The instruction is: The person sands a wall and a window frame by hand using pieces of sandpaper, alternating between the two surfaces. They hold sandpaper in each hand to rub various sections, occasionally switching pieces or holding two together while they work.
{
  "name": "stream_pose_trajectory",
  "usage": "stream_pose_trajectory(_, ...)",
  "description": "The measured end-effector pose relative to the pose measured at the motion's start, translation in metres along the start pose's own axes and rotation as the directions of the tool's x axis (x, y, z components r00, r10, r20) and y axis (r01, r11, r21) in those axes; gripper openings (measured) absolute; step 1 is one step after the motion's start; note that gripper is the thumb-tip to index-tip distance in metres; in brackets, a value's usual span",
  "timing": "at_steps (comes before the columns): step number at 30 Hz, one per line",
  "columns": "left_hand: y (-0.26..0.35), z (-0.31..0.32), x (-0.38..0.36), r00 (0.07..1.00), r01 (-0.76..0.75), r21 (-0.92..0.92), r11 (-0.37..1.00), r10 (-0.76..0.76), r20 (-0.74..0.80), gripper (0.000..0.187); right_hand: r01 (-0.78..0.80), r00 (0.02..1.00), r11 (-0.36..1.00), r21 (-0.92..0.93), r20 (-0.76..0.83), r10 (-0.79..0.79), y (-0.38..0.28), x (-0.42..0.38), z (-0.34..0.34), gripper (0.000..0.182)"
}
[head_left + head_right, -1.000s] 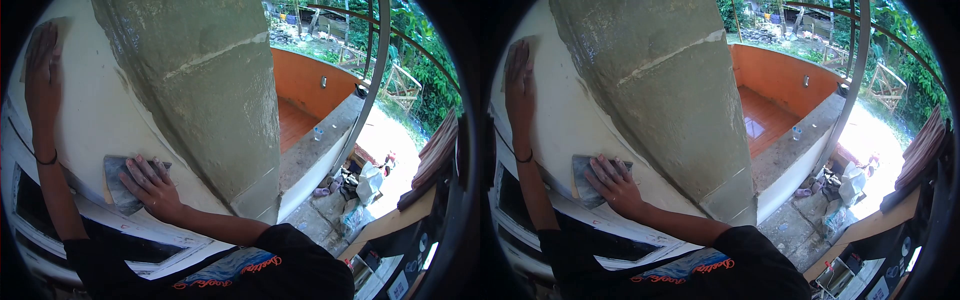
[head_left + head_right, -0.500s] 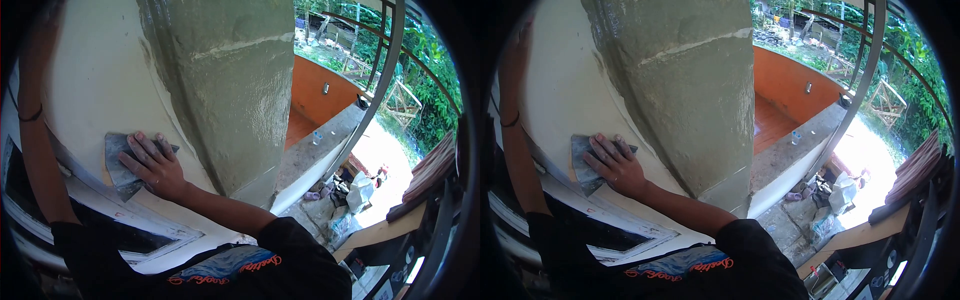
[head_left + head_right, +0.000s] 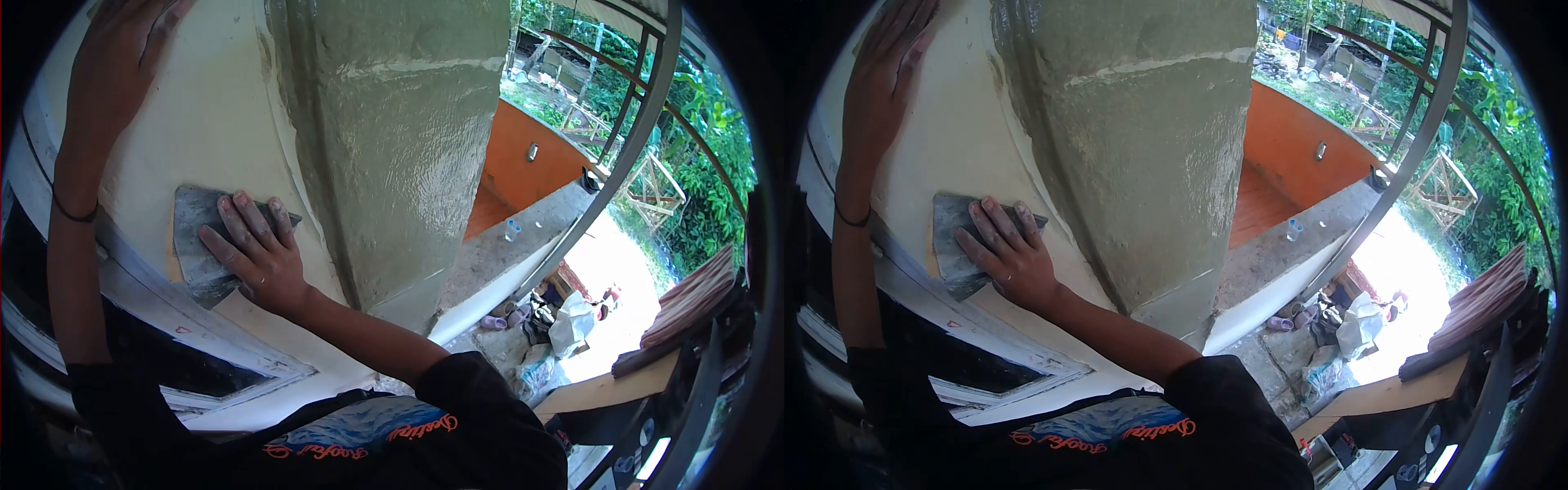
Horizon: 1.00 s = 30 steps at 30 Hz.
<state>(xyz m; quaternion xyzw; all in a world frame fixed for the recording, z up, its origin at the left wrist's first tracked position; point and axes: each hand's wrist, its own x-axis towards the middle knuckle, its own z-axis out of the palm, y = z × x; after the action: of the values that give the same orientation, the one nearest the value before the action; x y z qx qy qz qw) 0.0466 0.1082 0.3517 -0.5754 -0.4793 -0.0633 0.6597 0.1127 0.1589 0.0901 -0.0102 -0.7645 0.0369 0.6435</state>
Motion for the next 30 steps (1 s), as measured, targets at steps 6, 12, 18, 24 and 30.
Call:
stream_pose_trajectory(6,-0.031,0.000,0.015,0.981,0.097,-0.043,0.994,-0.103,-0.167,0.043,-0.046,0.994,0.999,-0.028,0.095,0.048,-0.009,-0.043,0.008,0.061)
stream_pose_trajectory(12,-0.021,0.000,0.013,0.988,0.104,-0.056,0.993,-0.109,-0.107,0.046,0.010,0.993,0.999,-0.039,0.116,-0.005,0.003,-0.061,0.011,0.063)
stream_pose_trajectory(18,-0.014,0.019,0.001,0.985,0.061,0.139,0.988,-0.037,-0.169,0.037,0.024,0.995,0.997,-0.077,0.094,-0.017,0.005,-0.069,0.012,0.061)
stream_pose_trajectory(24,0.003,0.014,-0.009,0.998,0.010,0.168,0.986,-0.001,-0.058,0.037,0.045,0.991,0.997,-0.069,0.128,-0.036,0.007,-0.077,0.013,0.060)
stream_pose_trajectory(30,0.025,0.003,-0.020,0.999,0.017,0.101,0.995,-0.020,0.029,0.035,0.041,0.989,0.997,-0.063,0.148,-0.031,0.007,-0.078,0.011,0.059)
